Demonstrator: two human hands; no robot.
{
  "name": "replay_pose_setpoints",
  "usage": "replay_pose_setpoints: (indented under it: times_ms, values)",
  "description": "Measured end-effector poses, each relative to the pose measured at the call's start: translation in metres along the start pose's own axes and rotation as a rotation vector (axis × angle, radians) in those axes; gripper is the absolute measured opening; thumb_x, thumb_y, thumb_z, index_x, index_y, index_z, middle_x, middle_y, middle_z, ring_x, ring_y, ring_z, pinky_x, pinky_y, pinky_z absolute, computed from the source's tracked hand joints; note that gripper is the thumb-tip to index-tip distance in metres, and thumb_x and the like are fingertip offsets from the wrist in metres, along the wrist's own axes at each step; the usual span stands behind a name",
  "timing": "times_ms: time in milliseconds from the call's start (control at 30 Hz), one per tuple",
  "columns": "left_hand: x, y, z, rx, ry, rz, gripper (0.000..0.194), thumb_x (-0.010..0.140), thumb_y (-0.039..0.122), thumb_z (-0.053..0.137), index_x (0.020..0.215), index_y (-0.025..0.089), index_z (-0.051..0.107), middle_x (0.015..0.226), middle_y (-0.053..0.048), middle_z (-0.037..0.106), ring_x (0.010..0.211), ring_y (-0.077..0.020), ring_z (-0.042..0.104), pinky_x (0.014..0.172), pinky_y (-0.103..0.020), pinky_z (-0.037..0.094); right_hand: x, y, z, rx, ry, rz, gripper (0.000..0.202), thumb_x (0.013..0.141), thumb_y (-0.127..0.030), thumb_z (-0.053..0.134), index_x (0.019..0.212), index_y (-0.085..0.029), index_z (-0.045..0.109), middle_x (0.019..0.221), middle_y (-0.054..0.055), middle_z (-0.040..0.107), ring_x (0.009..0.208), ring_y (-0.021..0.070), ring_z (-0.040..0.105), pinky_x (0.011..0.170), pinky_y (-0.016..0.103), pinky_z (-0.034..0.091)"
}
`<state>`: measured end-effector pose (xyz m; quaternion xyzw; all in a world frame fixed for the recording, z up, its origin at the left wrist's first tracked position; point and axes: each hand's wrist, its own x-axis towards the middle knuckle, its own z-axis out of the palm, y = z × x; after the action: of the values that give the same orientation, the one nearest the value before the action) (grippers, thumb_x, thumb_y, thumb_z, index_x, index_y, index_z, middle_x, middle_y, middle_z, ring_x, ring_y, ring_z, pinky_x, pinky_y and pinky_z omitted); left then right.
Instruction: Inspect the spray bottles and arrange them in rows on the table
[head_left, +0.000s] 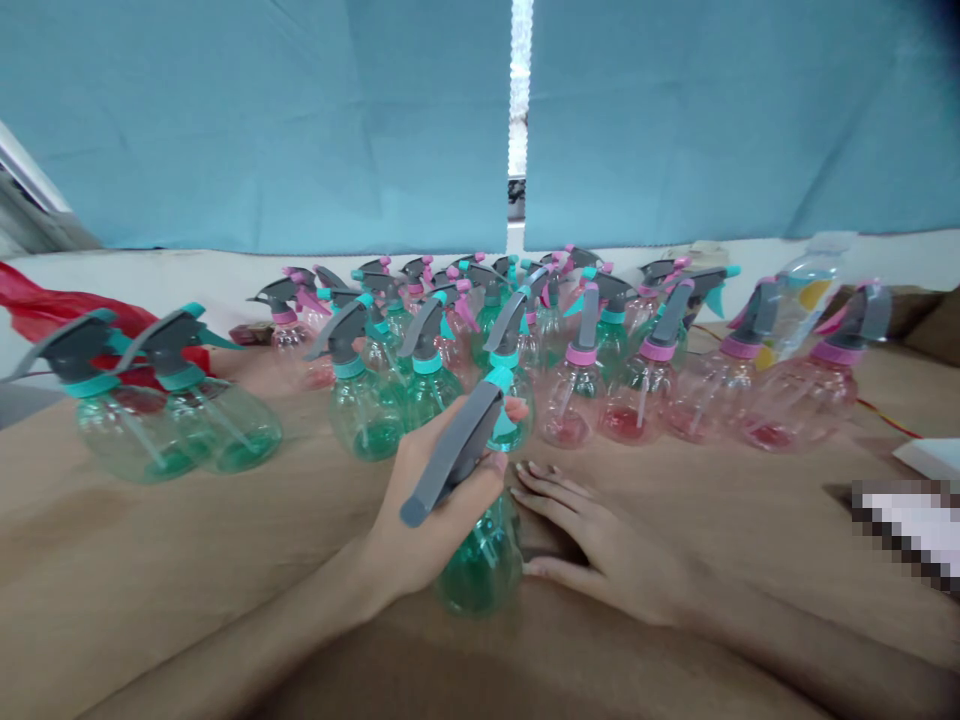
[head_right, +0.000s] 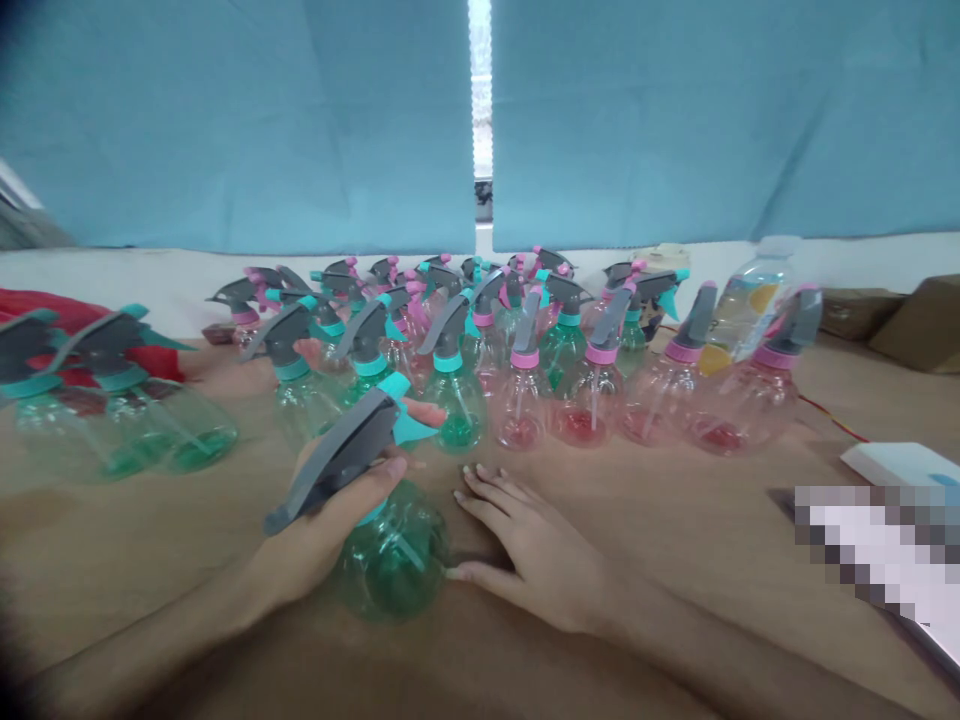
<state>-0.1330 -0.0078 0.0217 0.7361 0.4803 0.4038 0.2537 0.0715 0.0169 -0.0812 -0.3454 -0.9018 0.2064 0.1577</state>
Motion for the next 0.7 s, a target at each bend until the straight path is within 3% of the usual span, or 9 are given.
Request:
replay_pose_setpoints:
  times_ms: [233, 700]
  values:
    - [-0.0007, -0.0004, -0.0003, -0.015, -0.001, -0.003, 0.035, 0.085, 0.024, 0.047, 0.118, 0.032, 0.056, 0.064, 0.005, 0.045, 0.054, -0.0148, 0.043, 0.053, -0.026, 0.037, 0.0004, -0.0011, -0.0011, -0.006, -0.004, 0.002, 0.070, 0.089, -0.060, 0.044, 0.146, -0.021, 0.032, 0.153, 0.005, 0.029, 0.142, 0.0238, 0.023, 0.115, 0.046, 0.025]
    - [0.0022, 0.0045, -0.0029, -0.015, 0.005, -0.032, 0.034, 0.079, 0.025, 0.049, 0.110, 0.027, 0.062, 0.061, 0.004, 0.056, 0.056, -0.0177, 0.055, 0.052, -0.028, 0.041, -0.0002, -0.0015, -0.0009, 0.040, 0.025, -0.002, 0.068, 0.089, -0.058, 0.047, 0.145, -0.024, 0.033, 0.152, 0.005, 0.031, 0.141, 0.0257, 0.026, 0.114, 0.048, 0.025]
